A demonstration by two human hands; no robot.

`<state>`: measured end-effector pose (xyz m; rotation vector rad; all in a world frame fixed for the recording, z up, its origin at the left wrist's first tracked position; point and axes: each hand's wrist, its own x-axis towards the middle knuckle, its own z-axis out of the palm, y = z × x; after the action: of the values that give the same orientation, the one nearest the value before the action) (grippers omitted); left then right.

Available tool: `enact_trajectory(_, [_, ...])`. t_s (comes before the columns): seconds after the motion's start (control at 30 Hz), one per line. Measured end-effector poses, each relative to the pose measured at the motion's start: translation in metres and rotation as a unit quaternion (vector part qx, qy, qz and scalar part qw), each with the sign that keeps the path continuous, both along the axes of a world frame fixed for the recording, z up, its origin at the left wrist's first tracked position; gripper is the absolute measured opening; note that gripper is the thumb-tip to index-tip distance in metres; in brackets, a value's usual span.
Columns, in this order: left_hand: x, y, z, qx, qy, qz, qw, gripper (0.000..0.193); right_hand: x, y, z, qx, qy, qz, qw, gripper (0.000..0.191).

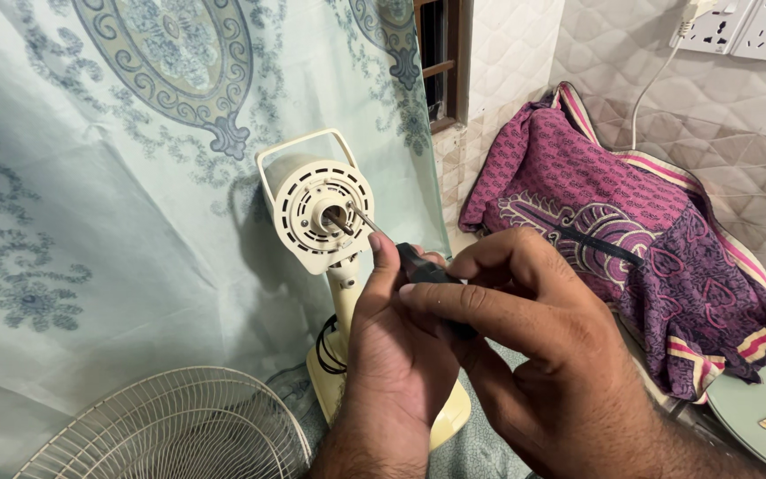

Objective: The person services a pedestal fan on a bed. They handle the detached front guard and blade, then use a screwdriver to loosen and remove the central nut from the fan motor housing, working on the blade shaft for most of the episode.

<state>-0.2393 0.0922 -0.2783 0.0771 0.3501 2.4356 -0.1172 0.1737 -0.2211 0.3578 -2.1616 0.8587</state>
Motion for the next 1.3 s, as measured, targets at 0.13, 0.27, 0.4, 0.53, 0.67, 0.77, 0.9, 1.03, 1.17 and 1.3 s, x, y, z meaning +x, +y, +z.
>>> enact_trajectory(0.13, [0.000, 0.000, -0.003, -0.014, 0.003, -0.002, 1.000, 0.037, 0.002, 0.002, 0.000, 0.012, 0.038, -0.018, 0.999, 0.046])
enact_trajectory(0.27, [0.000, 0.001, -0.004, 0.027, 0.018, -0.005, 0.999, 0.038, -0.002, 0.006, -0.005, -0.067, 0.012, -0.037, 0.997, 0.055])
enact_trajectory(0.4, [0.001, 0.000, -0.002, 0.068, 0.039, -0.023, 0.997, 0.036, -0.005, 0.009, -0.014, -0.164, -0.102, -0.079, 0.978, 0.046])
enact_trajectory(0.53, [0.005, -0.004, 0.004, 0.085, 0.039, -0.020, 0.995, 0.035, -0.003, 0.007, -0.018, -0.141, -0.054, -0.055, 0.987, 0.038])
enact_trajectory(0.67, [0.009, -0.005, 0.014, 0.062, 0.006, -0.004, 0.998, 0.037, -0.002, 0.005, -0.016, -0.122, -0.026, -0.073, 0.990, 0.036])
enact_trajectory(0.77, [0.013, -0.006, 0.019, 0.024, 0.016, 0.002, 1.000, 0.040, -0.001, 0.005, -0.014, -0.072, -0.002, -0.088, 0.993, 0.039])
enact_trajectory(0.9, [0.018, -0.007, 0.023, -0.063, 0.008, -0.027, 0.998, 0.053, 0.002, 0.004, -0.012, -0.060, 0.004, -0.095, 0.994, 0.040])
enact_trajectory(1.03, [0.020, -0.004, 0.022, -0.101, 0.000, -0.035, 0.994, 0.056, 0.004, 0.006, -0.010, -0.053, 0.006, -0.092, 0.994, 0.040])
enact_trajectory(1.17, [0.017, 0.000, 0.014, -0.072, 0.025, -0.045, 0.996, 0.049, 0.005, 0.005, -0.009, -0.042, 0.011, -0.080, 0.996, 0.040])
enact_trajectory(1.3, [0.017, -0.001, 0.005, -0.033, 0.054, -0.058, 0.996, 0.047, 0.007, 0.002, -0.010, -0.003, 0.018, -0.098, 0.995, 0.037])
